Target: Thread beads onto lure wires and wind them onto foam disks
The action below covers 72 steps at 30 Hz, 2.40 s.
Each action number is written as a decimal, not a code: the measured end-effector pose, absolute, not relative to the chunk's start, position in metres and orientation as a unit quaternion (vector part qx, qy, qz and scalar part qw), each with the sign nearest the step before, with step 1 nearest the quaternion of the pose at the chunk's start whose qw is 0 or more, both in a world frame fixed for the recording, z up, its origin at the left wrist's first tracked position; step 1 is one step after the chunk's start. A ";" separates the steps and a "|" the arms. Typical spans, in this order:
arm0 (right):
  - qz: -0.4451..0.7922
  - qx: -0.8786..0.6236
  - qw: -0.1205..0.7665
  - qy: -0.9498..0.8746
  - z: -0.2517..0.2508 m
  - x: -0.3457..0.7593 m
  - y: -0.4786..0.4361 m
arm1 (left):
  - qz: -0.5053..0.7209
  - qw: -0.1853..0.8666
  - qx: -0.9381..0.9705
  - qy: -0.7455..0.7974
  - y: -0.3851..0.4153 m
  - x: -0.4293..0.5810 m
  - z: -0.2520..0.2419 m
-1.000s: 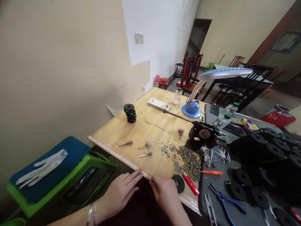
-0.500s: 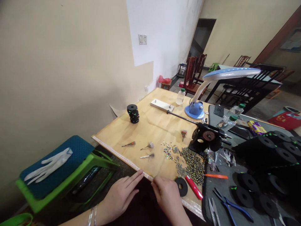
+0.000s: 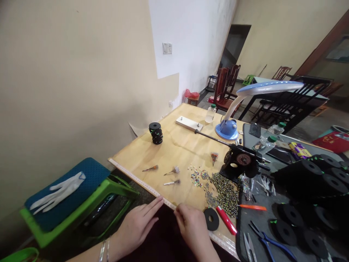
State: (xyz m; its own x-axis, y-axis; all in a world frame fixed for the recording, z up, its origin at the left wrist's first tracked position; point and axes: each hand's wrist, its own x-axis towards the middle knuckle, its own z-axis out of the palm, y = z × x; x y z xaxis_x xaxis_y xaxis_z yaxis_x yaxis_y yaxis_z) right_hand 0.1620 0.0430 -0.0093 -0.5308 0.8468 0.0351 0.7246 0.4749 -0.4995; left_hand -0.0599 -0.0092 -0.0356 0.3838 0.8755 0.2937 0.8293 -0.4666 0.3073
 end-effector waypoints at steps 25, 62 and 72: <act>0.185 -0.528 0.167 -0.812 -0.009 0.182 0.018 | 0.159 0.034 0.819 0.551 -0.013 -0.048 -0.033; 0.048 -0.641 0.247 -0.725 0.003 0.231 0.023 | 0.407 0.073 0.777 0.474 0.030 -0.039 0.033; 0.032 -0.698 0.214 -0.683 -0.010 0.220 0.012 | 0.414 0.197 0.795 0.398 0.027 -0.005 0.046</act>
State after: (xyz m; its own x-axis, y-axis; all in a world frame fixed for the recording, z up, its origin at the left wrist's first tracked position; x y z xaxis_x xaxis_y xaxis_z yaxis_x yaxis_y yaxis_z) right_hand 0.2204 0.0120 -0.0102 0.0661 0.9667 0.2474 0.9396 0.0231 -0.3415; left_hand -0.0048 0.0274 0.0458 0.3407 0.7961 0.5001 0.4699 -0.6050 0.6428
